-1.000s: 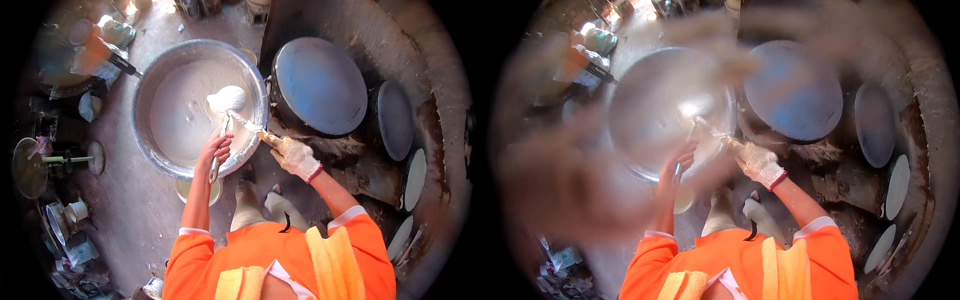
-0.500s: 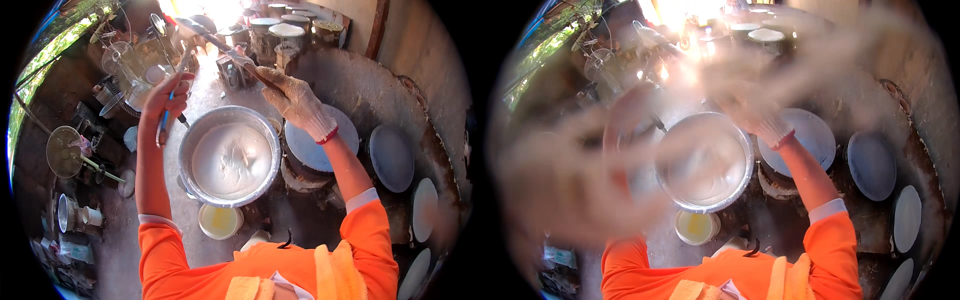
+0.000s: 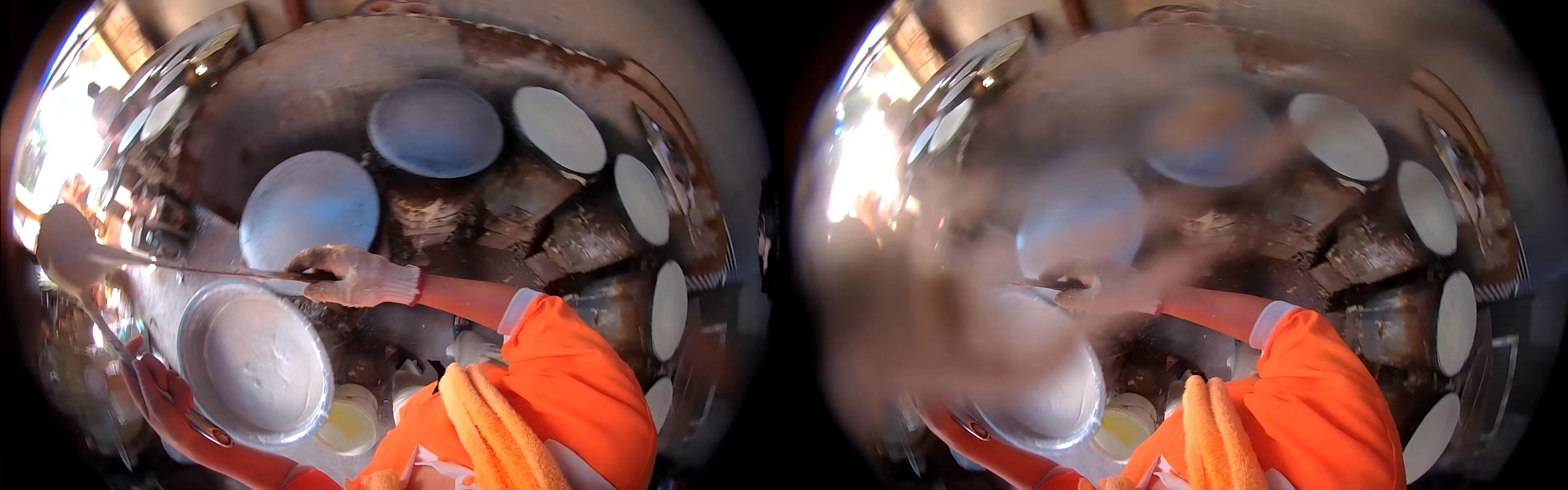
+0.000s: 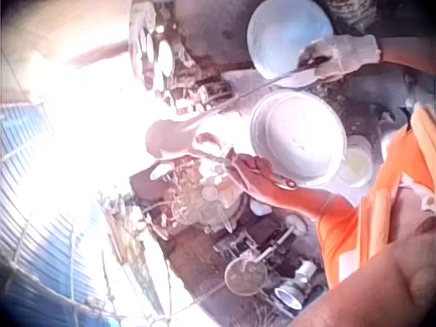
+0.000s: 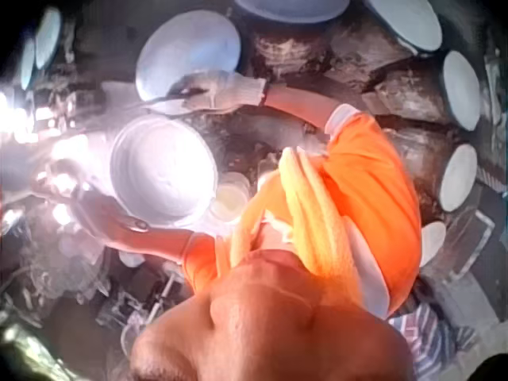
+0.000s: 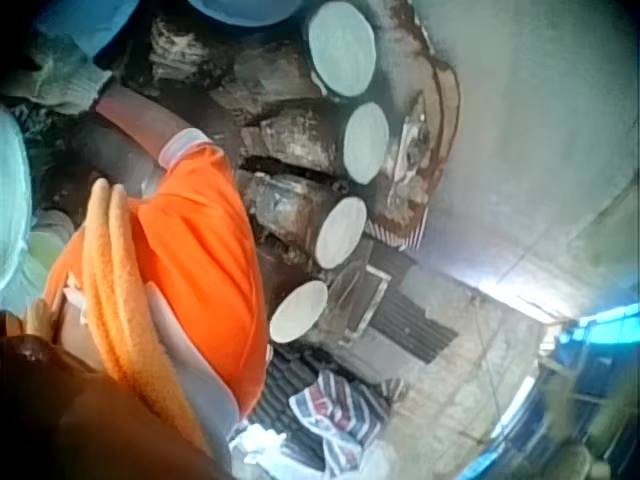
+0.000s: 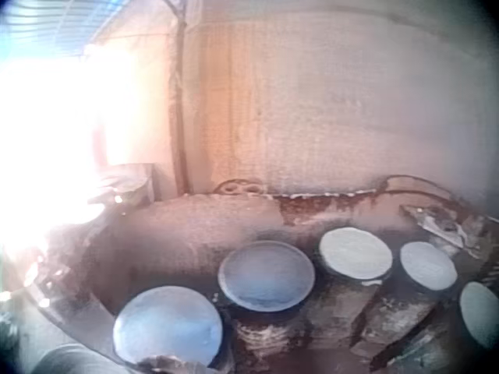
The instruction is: The person pours liquid batter onto multiple heated circular plates using a ladle, spreads it into thin circles, peels the cooked sheets off by hand, and places them onto drying racks.
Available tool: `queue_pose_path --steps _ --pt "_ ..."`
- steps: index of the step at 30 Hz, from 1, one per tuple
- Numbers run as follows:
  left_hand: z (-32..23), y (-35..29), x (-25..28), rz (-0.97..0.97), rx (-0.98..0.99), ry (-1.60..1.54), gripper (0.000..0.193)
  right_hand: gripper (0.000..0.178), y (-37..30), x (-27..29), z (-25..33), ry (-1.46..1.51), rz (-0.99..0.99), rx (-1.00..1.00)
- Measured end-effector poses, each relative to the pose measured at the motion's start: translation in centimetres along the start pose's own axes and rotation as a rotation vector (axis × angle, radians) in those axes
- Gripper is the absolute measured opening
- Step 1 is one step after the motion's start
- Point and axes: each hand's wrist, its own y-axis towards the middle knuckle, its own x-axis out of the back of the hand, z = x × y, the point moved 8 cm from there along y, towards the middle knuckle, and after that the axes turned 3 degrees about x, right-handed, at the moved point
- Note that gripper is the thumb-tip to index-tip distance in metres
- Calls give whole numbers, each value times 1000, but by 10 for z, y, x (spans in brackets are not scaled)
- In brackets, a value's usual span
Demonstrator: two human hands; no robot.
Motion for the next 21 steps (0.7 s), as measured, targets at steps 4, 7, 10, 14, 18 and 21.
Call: queue_pose_path --steps 4,7,10,14,18,21 --pt "-9 8 -163 249 21 15 26 35 -71 116 2 -166 -325 89" --pt "18 11 -312 708 -437 221 27 39 -134 204 -25 -216 -583 38" --pt "79 -26 -450 837 384 -238 29 43 -187 278 -64 -155 -688 -132" --pt "191 -37 -586 952 510 -237 32 41 -220 354 -124 -328 -933 -212" --pt "264 -17 -639 863 -217 477 34 37 -225 406 -163 -440 -1075 -324" --pt "260 -27 -668 853 -636 1159 48 35 -214 435 -115 -687 -1074 -449"
